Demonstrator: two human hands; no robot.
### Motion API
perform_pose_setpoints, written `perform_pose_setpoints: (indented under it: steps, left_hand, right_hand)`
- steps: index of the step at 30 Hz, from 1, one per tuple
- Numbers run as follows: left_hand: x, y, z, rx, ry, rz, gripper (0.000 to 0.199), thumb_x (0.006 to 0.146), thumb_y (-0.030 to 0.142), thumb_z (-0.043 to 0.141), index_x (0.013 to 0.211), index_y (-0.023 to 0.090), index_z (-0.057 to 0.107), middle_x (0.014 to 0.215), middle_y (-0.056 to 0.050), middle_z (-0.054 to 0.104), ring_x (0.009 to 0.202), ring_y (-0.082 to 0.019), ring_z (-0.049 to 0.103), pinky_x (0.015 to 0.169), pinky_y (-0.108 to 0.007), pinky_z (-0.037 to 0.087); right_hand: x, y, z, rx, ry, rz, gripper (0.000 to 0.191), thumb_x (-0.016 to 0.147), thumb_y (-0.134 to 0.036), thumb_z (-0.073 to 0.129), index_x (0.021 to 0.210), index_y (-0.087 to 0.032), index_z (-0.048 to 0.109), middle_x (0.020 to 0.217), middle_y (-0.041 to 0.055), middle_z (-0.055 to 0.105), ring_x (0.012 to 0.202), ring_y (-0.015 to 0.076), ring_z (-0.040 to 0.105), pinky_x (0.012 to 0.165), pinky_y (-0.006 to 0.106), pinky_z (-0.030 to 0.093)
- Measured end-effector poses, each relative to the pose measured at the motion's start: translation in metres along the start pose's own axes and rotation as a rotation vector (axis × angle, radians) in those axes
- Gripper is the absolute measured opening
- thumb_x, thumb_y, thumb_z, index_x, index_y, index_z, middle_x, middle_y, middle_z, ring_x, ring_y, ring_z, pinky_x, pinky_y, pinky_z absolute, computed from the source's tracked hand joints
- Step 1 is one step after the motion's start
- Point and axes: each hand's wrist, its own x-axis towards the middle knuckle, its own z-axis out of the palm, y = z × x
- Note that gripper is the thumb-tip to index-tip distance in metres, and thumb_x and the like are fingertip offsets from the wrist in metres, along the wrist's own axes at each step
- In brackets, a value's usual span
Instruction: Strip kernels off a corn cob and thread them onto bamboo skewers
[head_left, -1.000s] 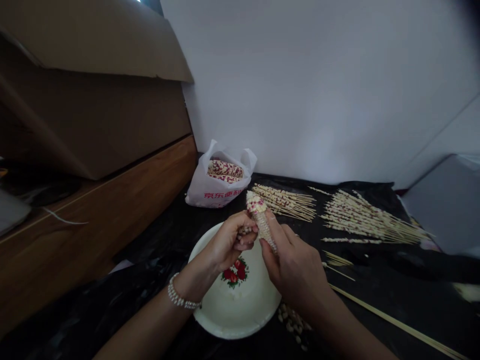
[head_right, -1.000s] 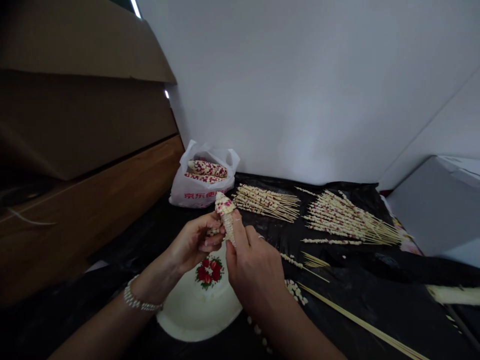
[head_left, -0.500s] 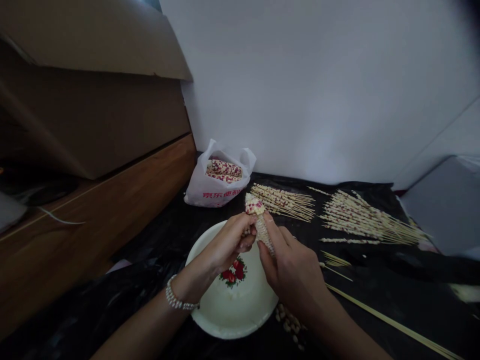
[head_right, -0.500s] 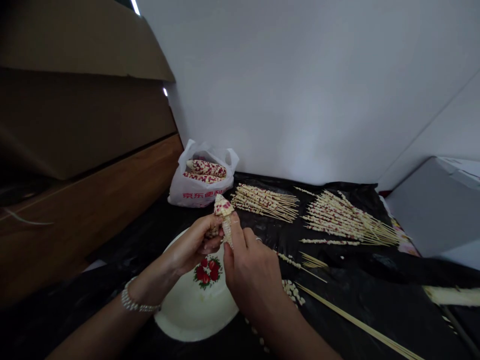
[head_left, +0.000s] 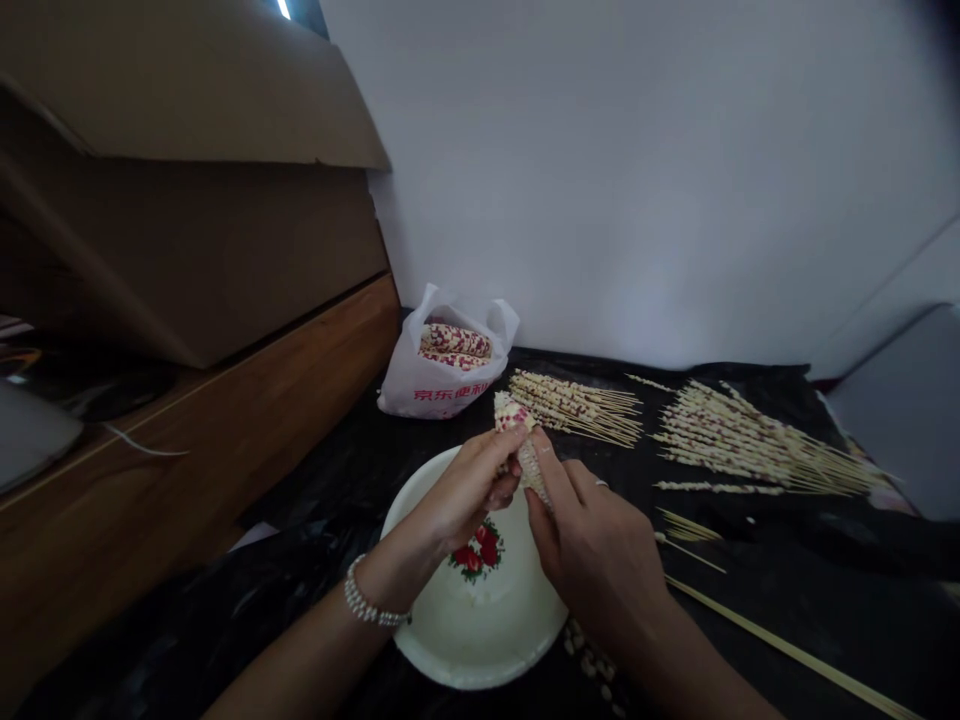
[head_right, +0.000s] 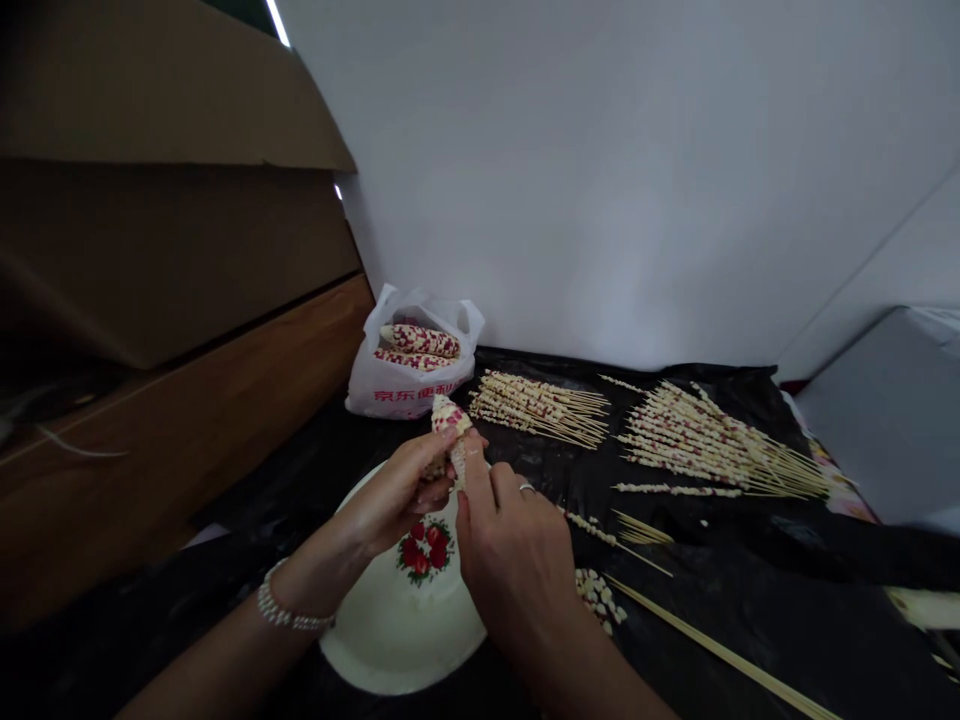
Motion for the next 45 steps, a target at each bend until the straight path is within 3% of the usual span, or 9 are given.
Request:
perform_pose_setpoints:
  steps: [10, 18, 24, 30, 35, 39, 45]
  left_hand:
    - [0.000, -0.009, -0.002, 0.114, 0.009, 0.070, 0.031, 0.084, 0.040, 0.058, 0.066, 0.019, 0.044, 0.054, 0.007, 0.034, 0.046, -0.006, 0.023, 0.044, -0.023, 0.015]
    - [0.003, -0.014, -0.007, 0.055, -0.034, 0.027, 0.028, 0.080, 0.034, 0.051, 0.058, 0.020, 0.040, 0.050, 0.007, 0.032, 0.042, -0.006, 0.022, 0.043, -0.025, 0.016]
    - [0.004, -0.011, -0.008, 0.017, -0.089, 0.003, 0.021, 0.073, 0.033, 0.048, 0.058, 0.019, 0.045, 0.047, 0.006, 0.034, 0.040, -0.007, 0.021, 0.041, -0.025, 0.014]
    - [0.005, -0.011, -0.007, -0.032, -0.049, -0.003, 0.013, 0.057, 0.014, 0.051, 0.053, 0.018, 0.040, 0.046, 0.008, 0.029, 0.040, -0.004, 0.019, 0.040, -0.021, 0.012]
    - [0.003, -0.005, -0.013, -0.210, -0.144, -0.127, 0.011, 0.067, 0.020, 0.059, 0.061, 0.015, 0.051, 0.052, 0.006, 0.039, 0.039, -0.002, 0.021, 0.036, -0.017, 0.011]
    - [0.001, -0.003, -0.014, -0.340, -0.130, -0.186, 0.020, 0.077, 0.026, 0.060, 0.064, 0.011, 0.055, 0.060, 0.002, 0.049, 0.039, 0.000, 0.023, 0.034, -0.014, 0.014]
    - [-0.001, -0.002, -0.008, -0.361, -0.060, -0.174, 0.020, 0.082, 0.027, 0.057, 0.068, 0.012, 0.055, 0.060, 0.002, 0.050, 0.039, 0.000, 0.025, 0.034, -0.013, 0.015]
  right_hand:
    - [-0.001, -0.003, -0.003, 0.078, 0.008, 0.010, 0.044, 0.095, -0.022, 0.046, 0.136, -0.005, 0.051, 0.083, 0.0099, 0.068, 0.066, 0.0212, 0.067, 0.053, 0.031, 0.050]
    - [-0.002, -0.002, -0.002, 0.061, -0.026, 0.024, 0.043, 0.093, -0.022, 0.049, 0.134, -0.007, 0.054, 0.080, 0.0073, 0.066, 0.063, 0.0193, 0.064, 0.051, 0.030, 0.045]
    - [-0.006, -0.003, 0.000, -0.102, -0.024, -0.056, 0.049, 0.090, -0.014, 0.050, 0.139, -0.009, 0.051, 0.074, 0.0042, 0.063, 0.060, 0.0178, 0.060, 0.053, 0.031, 0.040]
    - [-0.001, -0.001, -0.004, 0.044, -0.022, 0.019, 0.046, 0.092, -0.022, 0.051, 0.137, -0.012, 0.054, 0.076, 0.0029, 0.063, 0.061, 0.0183, 0.063, 0.049, 0.031, 0.041]
    - [0.000, 0.005, -0.005, 0.164, -0.044, 0.069, 0.051, 0.093, -0.024, 0.048, 0.143, -0.015, 0.046, 0.087, 0.0045, 0.067, 0.068, 0.0192, 0.066, 0.052, 0.029, 0.045]
    - [0.000, 0.006, -0.005, 0.212, -0.036, 0.099, 0.051, 0.093, -0.025, 0.047, 0.143, -0.013, 0.044, 0.093, 0.0070, 0.068, 0.070, 0.0194, 0.066, 0.054, 0.029, 0.048]
    - [-0.001, 0.003, -0.004, 0.155, -0.035, 0.098, 0.050, 0.093, -0.026, 0.047, 0.142, -0.013, 0.045, 0.091, 0.0066, 0.068, 0.066, 0.0193, 0.066, 0.048, 0.029, 0.045]
